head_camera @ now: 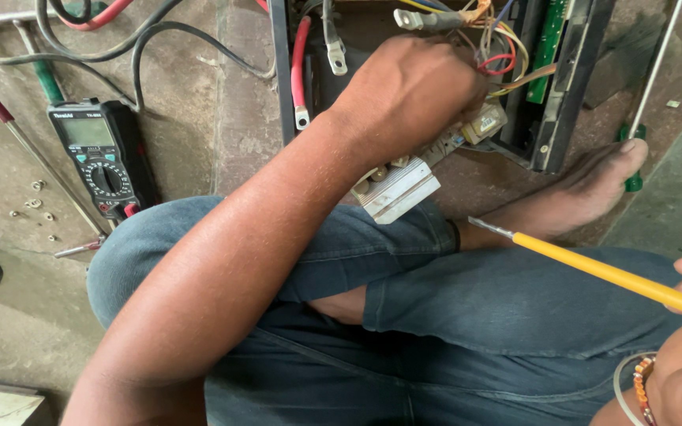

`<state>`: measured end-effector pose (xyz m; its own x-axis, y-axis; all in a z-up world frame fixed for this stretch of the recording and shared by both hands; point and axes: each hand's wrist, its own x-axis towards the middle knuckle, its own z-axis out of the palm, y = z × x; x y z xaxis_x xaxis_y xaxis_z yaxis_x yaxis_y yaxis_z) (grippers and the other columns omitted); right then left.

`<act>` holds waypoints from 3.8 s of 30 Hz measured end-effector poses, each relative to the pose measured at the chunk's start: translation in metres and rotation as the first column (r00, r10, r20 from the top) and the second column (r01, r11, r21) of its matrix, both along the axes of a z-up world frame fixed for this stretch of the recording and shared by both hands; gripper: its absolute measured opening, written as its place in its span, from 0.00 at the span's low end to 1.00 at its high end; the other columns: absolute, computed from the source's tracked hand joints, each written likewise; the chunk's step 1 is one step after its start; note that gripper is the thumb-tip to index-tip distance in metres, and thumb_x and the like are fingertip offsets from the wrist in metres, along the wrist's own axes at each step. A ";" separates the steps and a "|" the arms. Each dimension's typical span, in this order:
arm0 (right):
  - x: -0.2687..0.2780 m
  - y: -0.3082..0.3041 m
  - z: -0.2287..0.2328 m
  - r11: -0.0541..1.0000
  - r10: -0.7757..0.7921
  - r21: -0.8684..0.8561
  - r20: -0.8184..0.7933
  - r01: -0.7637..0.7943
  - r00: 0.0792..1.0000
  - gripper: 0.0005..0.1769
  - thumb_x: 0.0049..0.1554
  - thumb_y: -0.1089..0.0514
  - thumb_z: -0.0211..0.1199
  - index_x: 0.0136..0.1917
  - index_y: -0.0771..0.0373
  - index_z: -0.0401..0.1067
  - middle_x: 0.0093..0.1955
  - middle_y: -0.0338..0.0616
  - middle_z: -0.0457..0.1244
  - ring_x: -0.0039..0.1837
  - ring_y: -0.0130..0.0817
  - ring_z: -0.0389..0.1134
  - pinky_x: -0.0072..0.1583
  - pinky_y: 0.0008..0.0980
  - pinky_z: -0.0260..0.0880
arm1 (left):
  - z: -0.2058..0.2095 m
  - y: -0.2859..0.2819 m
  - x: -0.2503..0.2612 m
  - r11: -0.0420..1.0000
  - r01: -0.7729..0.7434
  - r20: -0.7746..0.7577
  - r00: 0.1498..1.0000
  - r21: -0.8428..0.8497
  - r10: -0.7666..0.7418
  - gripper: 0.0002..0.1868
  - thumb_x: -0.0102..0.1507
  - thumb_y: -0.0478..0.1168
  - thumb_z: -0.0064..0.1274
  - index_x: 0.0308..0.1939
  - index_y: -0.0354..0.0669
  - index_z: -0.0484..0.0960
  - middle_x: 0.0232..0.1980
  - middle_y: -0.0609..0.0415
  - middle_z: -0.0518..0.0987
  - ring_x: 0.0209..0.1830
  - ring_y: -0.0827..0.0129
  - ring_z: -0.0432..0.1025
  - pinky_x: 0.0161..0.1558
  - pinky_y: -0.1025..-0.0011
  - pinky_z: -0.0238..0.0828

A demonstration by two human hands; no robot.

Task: The person sits on the floor and uses a screwdriver to adjust and connect wires inside an open electronic device. They manipulate small components and secure connections within the chassis.

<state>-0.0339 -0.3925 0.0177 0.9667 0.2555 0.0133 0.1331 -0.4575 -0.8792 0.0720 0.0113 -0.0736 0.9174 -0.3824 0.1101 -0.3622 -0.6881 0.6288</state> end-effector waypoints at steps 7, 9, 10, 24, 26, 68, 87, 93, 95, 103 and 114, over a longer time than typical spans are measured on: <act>0.001 -0.002 0.001 1.000 -0.006 0.004 -0.004 0.006 1.000 0.17 0.63 0.48 0.55 0.56 0.64 0.68 0.44 0.46 0.63 0.47 0.37 0.66 0.55 0.37 0.72 | 0.016 0.003 0.001 0.999 -0.002 0.055 0.998 -0.038 0.004 0.02 0.63 0.38 0.54 0.37 0.46 0.82 0.34 0.52 0.83 0.37 0.58 0.80 0.39 0.60 0.74; 0.003 -0.003 0.001 1.000 -0.009 0.005 -0.004 0.009 1.000 0.17 0.63 0.48 0.55 0.56 0.64 0.68 0.44 0.46 0.63 0.47 0.37 0.65 0.55 0.37 0.72 | 0.021 0.003 0.000 1.000 0.021 0.057 0.998 0.006 -0.021 0.03 0.62 0.37 0.53 0.37 0.46 0.81 0.34 0.51 0.83 0.36 0.58 0.80 0.37 0.59 0.74; 0.002 -0.003 0.001 1.000 -0.010 0.007 -0.002 0.010 1.000 0.17 0.63 0.48 0.54 0.56 0.64 0.68 0.44 0.46 0.63 0.46 0.37 0.65 0.55 0.37 0.72 | 0.023 0.003 0.000 0.999 0.034 0.058 0.998 0.027 -0.035 0.03 0.61 0.36 0.52 0.38 0.46 0.81 0.34 0.51 0.83 0.35 0.58 0.80 0.37 0.59 0.74; 0.003 -0.001 0.001 1.000 -0.022 0.007 0.006 0.022 1.000 0.18 0.66 0.46 0.53 0.54 0.64 0.68 0.43 0.48 0.62 0.45 0.38 0.64 0.53 0.37 0.71 | 0.027 0.007 0.002 0.790 -0.100 -0.313 0.942 -0.605 -0.120 0.12 0.55 0.35 0.66 0.39 0.45 0.80 0.36 0.60 0.85 0.39 0.76 0.83 0.42 0.74 0.78; 0.002 -0.001 0.003 1.000 -0.024 0.008 0.008 0.024 1.000 0.18 0.66 0.46 0.52 0.54 0.65 0.68 0.43 0.48 0.61 0.45 0.38 0.64 0.53 0.37 0.71 | 0.031 0.005 0.001 0.771 -0.162 -0.364 0.927 -0.616 -0.096 0.14 0.53 0.36 0.70 0.38 0.44 0.80 0.35 0.60 0.85 0.38 0.77 0.83 0.41 0.75 0.78; 0.041 0.118 0.063 0.994 -0.067 0.100 0.230 0.045 0.971 0.25 0.74 0.45 0.57 0.48 0.71 0.69 0.41 0.54 0.63 0.38 0.39 0.64 0.47 0.38 0.72 | 0.040 -0.001 -0.015 0.961 -0.169 -0.329 0.940 -0.218 0.090 0.14 0.56 0.35 0.59 0.45 0.46 0.77 0.34 0.51 0.84 0.38 0.49 0.79 0.39 0.53 0.72; 0.072 0.175 0.083 0.966 0.105 -0.249 0.117 -0.073 0.988 0.24 0.76 0.47 0.57 0.48 0.70 0.74 0.40 0.45 0.66 0.39 0.26 0.66 0.43 0.21 0.62 | 0.029 0.009 -0.028 0.945 -0.234 -0.215 0.935 0.227 0.283 0.12 0.54 0.41 0.62 0.37 0.36 0.83 0.41 0.38 0.81 0.41 0.49 0.78 0.43 0.59 0.75; 0.071 0.184 0.083 0.984 -0.012 -0.179 -0.001 0.012 1.000 0.18 0.73 0.51 0.58 0.50 0.69 0.74 0.34 0.40 0.64 0.36 0.22 0.66 0.42 0.19 0.65 | 0.045 0.004 -0.034 0.957 -0.199 -0.355 0.897 0.209 0.264 0.34 0.57 0.59 0.66 0.47 0.28 0.79 0.45 0.35 0.80 0.47 0.47 0.77 0.47 0.59 0.75; 0.071 0.183 0.083 0.987 0.009 -0.163 0.000 -0.009 1.000 0.17 0.74 0.53 0.58 0.51 0.69 0.74 0.34 0.40 0.63 0.36 0.22 0.65 0.44 0.20 0.67 | 0.052 0.001 -0.041 0.958 -0.164 -0.347 0.906 0.237 0.242 0.44 0.56 0.64 0.65 0.52 0.23 0.75 0.48 0.33 0.79 0.48 0.47 0.76 0.47 0.60 0.74; 0.066 0.171 0.081 0.976 0.128 -0.186 0.057 -0.115 0.990 0.12 0.74 0.59 0.61 0.51 0.70 0.76 0.36 0.41 0.66 0.37 0.23 0.68 0.42 0.20 0.66 | 0.087 0.003 -0.094 0.929 -0.322 -0.237 0.902 0.185 0.360 0.67 0.49 0.67 0.69 0.71 0.17 0.54 0.62 0.29 0.72 0.56 0.44 0.71 0.55 0.60 0.69; 0.045 0.176 0.106 0.965 0.262 -0.017 -0.021 -0.262 0.965 0.09 0.71 0.65 0.60 0.63 0.72 0.73 0.50 0.47 0.70 0.50 0.29 0.74 0.53 0.25 0.76 | 0.086 -0.030 -0.121 0.791 -0.469 -0.132 0.822 0.393 0.553 0.73 0.36 0.61 0.75 0.72 0.24 0.52 0.64 0.33 0.69 0.61 0.45 0.67 0.58 0.59 0.66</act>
